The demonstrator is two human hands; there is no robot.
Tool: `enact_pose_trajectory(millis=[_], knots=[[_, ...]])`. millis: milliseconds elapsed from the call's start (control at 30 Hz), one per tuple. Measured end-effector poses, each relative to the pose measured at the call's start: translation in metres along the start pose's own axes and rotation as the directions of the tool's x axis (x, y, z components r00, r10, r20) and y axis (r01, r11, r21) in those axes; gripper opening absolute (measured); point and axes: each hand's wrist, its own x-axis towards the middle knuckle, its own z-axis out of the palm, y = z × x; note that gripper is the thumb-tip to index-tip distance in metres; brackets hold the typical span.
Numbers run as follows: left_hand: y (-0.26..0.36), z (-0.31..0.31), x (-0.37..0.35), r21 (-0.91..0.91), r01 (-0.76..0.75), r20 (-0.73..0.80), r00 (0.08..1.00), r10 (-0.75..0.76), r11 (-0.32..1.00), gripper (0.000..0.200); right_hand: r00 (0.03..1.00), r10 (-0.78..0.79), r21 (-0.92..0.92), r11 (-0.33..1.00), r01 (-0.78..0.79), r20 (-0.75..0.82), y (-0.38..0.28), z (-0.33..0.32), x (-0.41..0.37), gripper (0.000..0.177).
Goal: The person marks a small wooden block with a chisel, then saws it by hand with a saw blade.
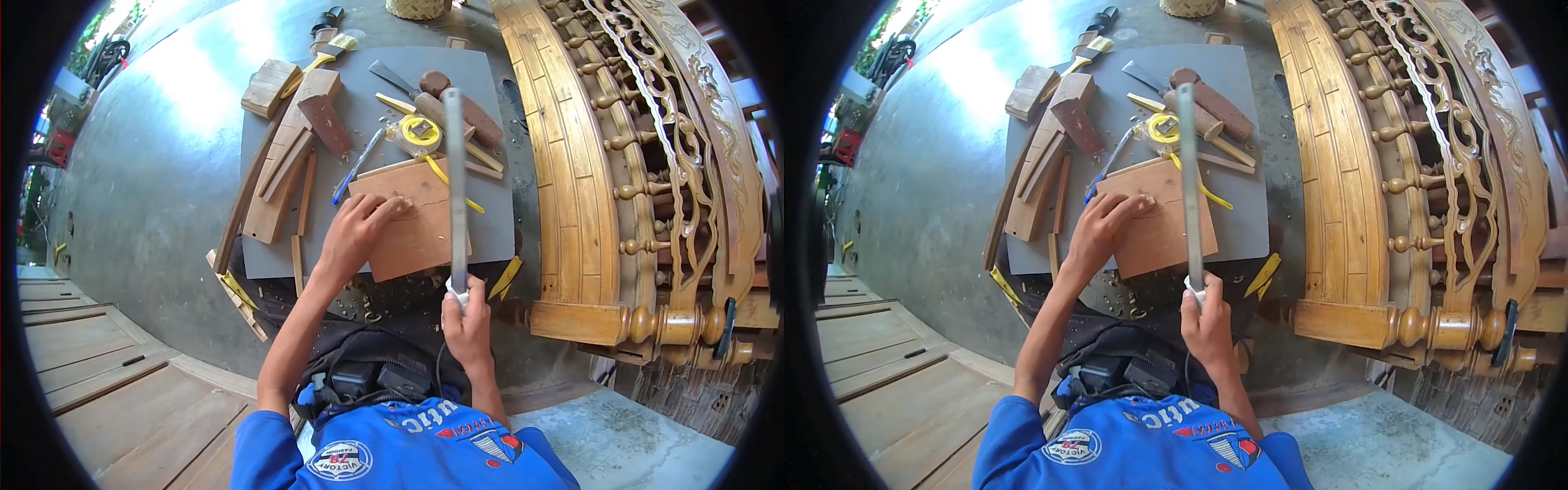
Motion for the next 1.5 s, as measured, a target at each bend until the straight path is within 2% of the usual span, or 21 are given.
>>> enact_pose_trajectory(millis=[67,100,200,300,400,500,600,700,900,1000,1200,1300,1500], knots=[[-0.004,0.004,-0.001,-0.055,-0.005,-0.06,0.998,0.002,0.998,0.033,0.979,-0.174,-0.108,0.981,0.163,-0.102,-0.017,0.006,0.0,0.036],[-0.006,0.005,0.0,-0.074,-0.001,-0.079,0.997,-0.005,0.997,0.032,0.996,-0.079,-0.072,0.994,0.076,-0.037,-0.017,0.003,-0.001,0.05],[-0.006,0.001,0.003,-0.08,-0.02,-0.048,0.999,0.016,0.997,0.029,0.989,-0.124,-0.13,0.983,0.133,0.078,-0.016,0.004,0.004,0.055],[-0.002,0.001,0.003,-0.068,-0.046,-0.026,0.999,0.045,0.997,0.029,0.982,-0.089,-0.144,0.983,0.113,0.165,-0.008,0.005,0.008,0.058],[0.006,0.003,0.002,-0.059,-0.078,-0.091,0.993,0.073,0.995,0.026,0.98,-0.171,-0.168,0.968,0.186,0.097,-0.006,0.011,0.008,0.055],[0.004,0.006,0.001,-0.037,-0.085,-0.146,0.986,0.079,0.996,0.024,0.987,-0.123,-0.189,0.972,0.14,0.101,-0.008,0.011,0.01,0.054],[0.003,0.007,-0.003,-0.009,-0.097,-0.147,0.985,0.095,0.995,0.022,0.978,-0.19,-0.151,0.968,0.201,0.081,-0.007,0.014,0.013,0.055],[0.002,0.009,-0.001,-0.02,-0.077,-0.128,0.989,0.074,0.997,0.025,0.988,-0.06,-0.17,0.982,0.084,0.145,-0.012,0.014,0.015,0.059],[0.001,0.01,-0.003,-0.021,-0.063,-0.105,0.993,0.061,0.998,0.027,0.987,-0.126,-0.173,0.974,0.143,0.104,-0.013,0.016,0.014,0.056],[0.003,0.011,-0.002,-0.019,-0.052,-0.103,0.993,0.05,0.998,0.027,0.992,-0.043,-0.201,0.977,0.065,0.115,-0.016,0.017,0.012,0.057],[0.0,0.013,-0.003,-0.061,-0.032,-0.107,0.994,0.026,0.998,0.029,0.992,-0.069,-0.271,0.958,0.095,0.104,-0.018,0.018,0.01,0.058],[0.001,0.013,-0.002,-0.057,-0.043,-0.1,0.994,0.037,0.997,0.029,0.987,0.049,-0.293,0.956,-0.002,0.152,-0.023,0.016,0.01,0.062],[0.003,0.011,-0.001,-0.041,-0.054,-0.101,0.994,0.05,0.998,0.027,0.994,-0.021,-0.149,0.988,0.037,0.109,-0.006,0.015,0.014,0.069]])
